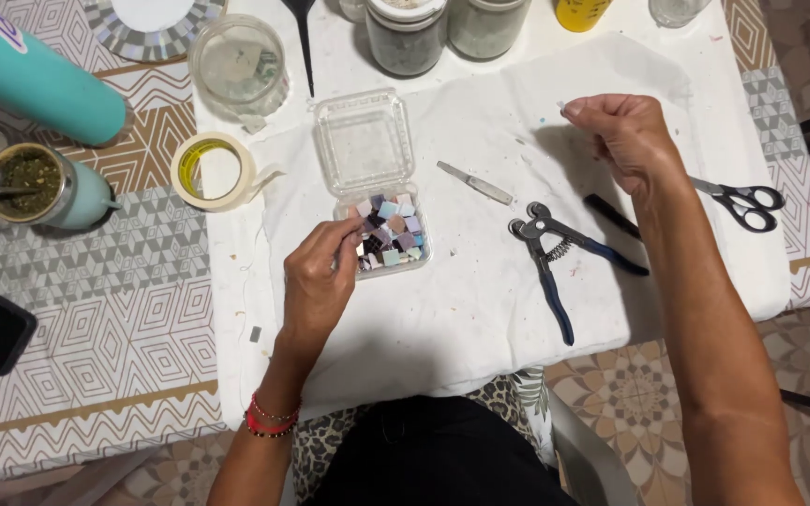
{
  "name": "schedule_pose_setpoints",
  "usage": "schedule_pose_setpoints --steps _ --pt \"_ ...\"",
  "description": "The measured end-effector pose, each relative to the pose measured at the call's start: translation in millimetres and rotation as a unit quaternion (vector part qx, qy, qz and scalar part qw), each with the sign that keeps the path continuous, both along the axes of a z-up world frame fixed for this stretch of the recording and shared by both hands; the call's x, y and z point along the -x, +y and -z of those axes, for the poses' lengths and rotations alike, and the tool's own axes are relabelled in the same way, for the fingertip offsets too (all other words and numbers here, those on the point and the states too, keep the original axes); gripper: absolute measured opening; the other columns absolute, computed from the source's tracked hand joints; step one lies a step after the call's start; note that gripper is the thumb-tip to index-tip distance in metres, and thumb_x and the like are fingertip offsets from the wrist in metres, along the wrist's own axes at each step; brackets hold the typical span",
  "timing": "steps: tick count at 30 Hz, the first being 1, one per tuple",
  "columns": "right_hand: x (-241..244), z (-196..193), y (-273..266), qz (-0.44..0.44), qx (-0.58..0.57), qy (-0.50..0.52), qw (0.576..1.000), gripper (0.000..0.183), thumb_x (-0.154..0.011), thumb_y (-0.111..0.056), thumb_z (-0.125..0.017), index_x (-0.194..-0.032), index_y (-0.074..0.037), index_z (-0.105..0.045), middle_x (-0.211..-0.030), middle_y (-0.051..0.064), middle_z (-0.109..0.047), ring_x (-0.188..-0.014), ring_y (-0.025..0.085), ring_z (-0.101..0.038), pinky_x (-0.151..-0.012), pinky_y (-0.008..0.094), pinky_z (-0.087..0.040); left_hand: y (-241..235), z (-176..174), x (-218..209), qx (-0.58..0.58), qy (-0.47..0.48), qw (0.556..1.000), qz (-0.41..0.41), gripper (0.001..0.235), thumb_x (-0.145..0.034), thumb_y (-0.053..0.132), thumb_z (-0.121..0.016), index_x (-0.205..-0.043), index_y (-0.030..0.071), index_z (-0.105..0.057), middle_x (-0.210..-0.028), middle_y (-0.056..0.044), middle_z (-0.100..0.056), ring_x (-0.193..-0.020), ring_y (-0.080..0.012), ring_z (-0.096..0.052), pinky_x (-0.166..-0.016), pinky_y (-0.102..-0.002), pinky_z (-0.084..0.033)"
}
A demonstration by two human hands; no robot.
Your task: The person organizes small colored pieces into a clear plastic container, closes it, and then cleans the white cloth-covered table using a pink dustpan and brush to sweep debris into the dustpan.
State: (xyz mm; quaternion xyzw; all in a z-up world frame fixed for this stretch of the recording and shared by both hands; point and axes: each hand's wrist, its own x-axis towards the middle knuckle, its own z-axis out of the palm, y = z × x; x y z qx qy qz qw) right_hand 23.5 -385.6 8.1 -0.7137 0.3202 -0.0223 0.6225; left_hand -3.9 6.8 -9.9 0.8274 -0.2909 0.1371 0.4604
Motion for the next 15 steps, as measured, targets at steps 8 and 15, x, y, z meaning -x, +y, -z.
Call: schedule_pose_setpoints --steps 8,15 --pt "3 9 6 -0.042 0.041 -0.044 0.997 0.006 -0.09 -0.018 -0.078 -0.09 -0.014 -0.074 -0.091 -0.003 -0.075 -0.063 0.0 -0.048 -0.054 0.017 -0.036 -10 4 -2 0.015 -0.052 0.998 -0.025 0.018 -0.096 -0.015 -0.059 -0.11 -0.009 -0.068 -0.102 -0.019 -0.072 -0.093 -0.0301 -0.071 -0.085 -0.037 -0.059" --pt "20 56 108 -0.268 0.2 -0.237 0.912 0.016 -0.09 -0.014 -0.078 -0.105 -0.007 -0.079 -0.083 0.016 -0.07 -0.071 0.026 -0.063 -0.068 0.038 -0.05 -21 17 -21 0.114 0.12 0.978 -0.127 0.065 -0.093 -0.002 -0.068 -0.146 -0.014 -0.033 -0.136 -0.044 -0.042 -0.13 -0.0625 -0.044 -0.11 -0.058 -0.048"
